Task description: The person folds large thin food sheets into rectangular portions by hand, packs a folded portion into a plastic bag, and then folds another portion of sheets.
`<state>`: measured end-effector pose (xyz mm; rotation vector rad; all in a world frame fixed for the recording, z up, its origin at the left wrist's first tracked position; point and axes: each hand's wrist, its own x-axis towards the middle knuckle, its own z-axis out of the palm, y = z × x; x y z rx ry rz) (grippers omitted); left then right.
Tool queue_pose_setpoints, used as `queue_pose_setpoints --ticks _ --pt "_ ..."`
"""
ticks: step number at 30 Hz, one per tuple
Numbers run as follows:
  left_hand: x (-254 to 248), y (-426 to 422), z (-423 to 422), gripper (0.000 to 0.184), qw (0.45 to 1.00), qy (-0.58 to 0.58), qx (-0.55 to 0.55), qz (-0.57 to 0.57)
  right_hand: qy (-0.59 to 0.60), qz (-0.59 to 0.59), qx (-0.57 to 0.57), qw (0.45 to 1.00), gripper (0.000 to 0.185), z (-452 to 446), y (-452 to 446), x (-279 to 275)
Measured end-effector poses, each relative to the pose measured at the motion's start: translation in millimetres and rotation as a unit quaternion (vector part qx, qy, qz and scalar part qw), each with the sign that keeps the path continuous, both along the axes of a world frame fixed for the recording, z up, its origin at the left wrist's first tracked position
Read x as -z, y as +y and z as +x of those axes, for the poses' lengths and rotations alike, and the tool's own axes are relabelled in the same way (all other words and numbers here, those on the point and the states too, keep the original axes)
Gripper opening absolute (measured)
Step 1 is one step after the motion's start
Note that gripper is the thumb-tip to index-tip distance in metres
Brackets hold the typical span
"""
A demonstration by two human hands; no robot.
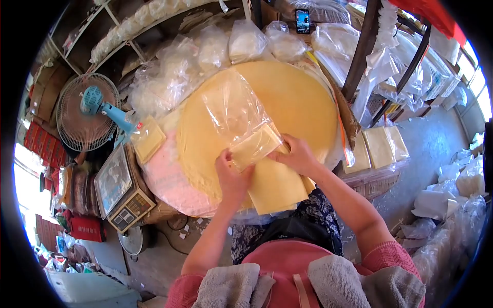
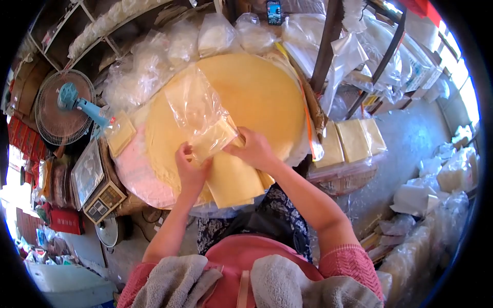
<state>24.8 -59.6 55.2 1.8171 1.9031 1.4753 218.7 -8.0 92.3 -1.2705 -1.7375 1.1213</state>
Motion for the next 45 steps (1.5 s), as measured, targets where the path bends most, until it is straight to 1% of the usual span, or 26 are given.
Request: queue_pose_setpoints --ticks 1,2,3,4,5,7,8,9,10,12,13,16,19,22,23,26,28,32,34,37,38,40,41,43,44,45 --pt "2 1 -2 0.07 0.994 -0.096 0.001 -0.06 0.012 0.012 0.003 1.0 0.051 0 -1 0" --pt "4 4 -6 0.071 0.967 -0.23 0.057 -0.09 0.032 0.032 0.003 0.999 0.053 0 -3 -3" --pt "6 8 -10 0.071 0.919 -0.359 0.113 -0.118 0.05 0.053 0.003 0.997 0.054 -1 -4 -8" --pt "5 12 -15 0.072 0.85 -0.479 0.169 -0.143 0.069 0.075 0.002 0.995 0.056 -2 -4 -13" --pt "1 13 -23 0.073 0.749 -0.586 0.234 -0.202 0.073 0.074 -0.007 0.995 0.056 -2 -4 -18" --pt "-16 11 -18 0.069 0.762 -0.556 0.276 -0.187 0.079 0.074 -0.024 0.994 0.058 0 0 -28" --pt "-26 12 -16 0.066 0.768 -0.539 0.296 -0.181 0.115 0.079 -0.043 0.989 0.059 2 3 -33" --pt "-36 16 -15 0.06 0.809 -0.49 0.291 -0.142 0.15 0.084 -0.062 0.983 0.06 4 5 -37" --pt "-46 20 -14 0.058 0.821 -0.474 0.286 -0.138 0.184 0.087 -0.081 0.976 0.061 6 8 -40" --pt "-65 26 -15 0.054 0.844 -0.441 0.274 -0.131 0.157 0.083 -0.083 0.981 0.062 12 14 -45" --pt "-70 29 -12 0.051 0.865 -0.412 0.272 -0.089 0.143 0.08 -0.085 0.983 0.062 14 16 -47" --pt "-55 42 -11 0.047 0.885 -0.375 0.27 -0.057 0.18 0.081 -0.114 0.974 0.061 21 26 -30" --pt "-32 45 -8 0.047 0.868 -0.407 0.268 -0.092 0.18 0.06 -0.104 0.976 0.062 24 34 7" --pt "-29 45 -5 0.046 0.877 -0.386 0.278 -0.074 0.163 0.078 -0.106 0.978 0.068 24 27 21" --pt "-30 44 -4 0.046 0.875 -0.39 0.276 -0.081 0.228 -0.007 -0.117 0.967 0.078 23 24 27" --pt "-33 43 -5 0.047 0.87 -0.402 0.266 -0.101 0.084 0.132 -0.085 0.984 0.084 24 30 44" --pt "-32 43 -4 0.047 0.866 -0.414 0.256 -0.117 0.034 0.106 -0.07 0.991 0.084 26 30 48" --pt "-12 42 -11 0.048 0.866 -0.372 0.283 -0.179 -0.039 0.029 -0.072 0.996 0.082 27 33 51" --pt "1 42 -11 0.047 0.873 -0.338 0.293 -0.195 -0.02 0.028 -0.066 0.997 0.082 24 32 53" --pt "4 41 -8 0.046 0.877 -0.335 0.267 -0.215 -0.012 0.022 -0.067 0.997 0.085 26 32 47" --pt "3 42 -7 0.046 0.895 -0.298 0.27 -0.194 -0.013 0.019 -0.068 0.997 0.087 28 32 42" --pt "2 44 -7 0.046 0.925 -0.221 0.271 -0.15 0.038 0.119 -0.08 0.989 0.087 32 25 13" --pt "8 46 -8 0.047 0.913 -0.261 0.272 -0.155 0.063 0.169 -0.086 0.98 0.087 34 22 -3" --pt "29 49 -13 0.049 0.884 -0.341 0.273 -0.166 0.195 0.12 -0.126 0.965 0.086 32 24 -28" --pt "33 49 -15 0.05 0.881 -0.338 0.269 -0.189 0.26 0.094 -0.146 0.95 0.085 28 24 -38" --pt "33 49 -17 0.051 0.878 -0.336 0.266 -0.212 0.252 0.067 -0.135 0.956 0.083 25 22 -45"
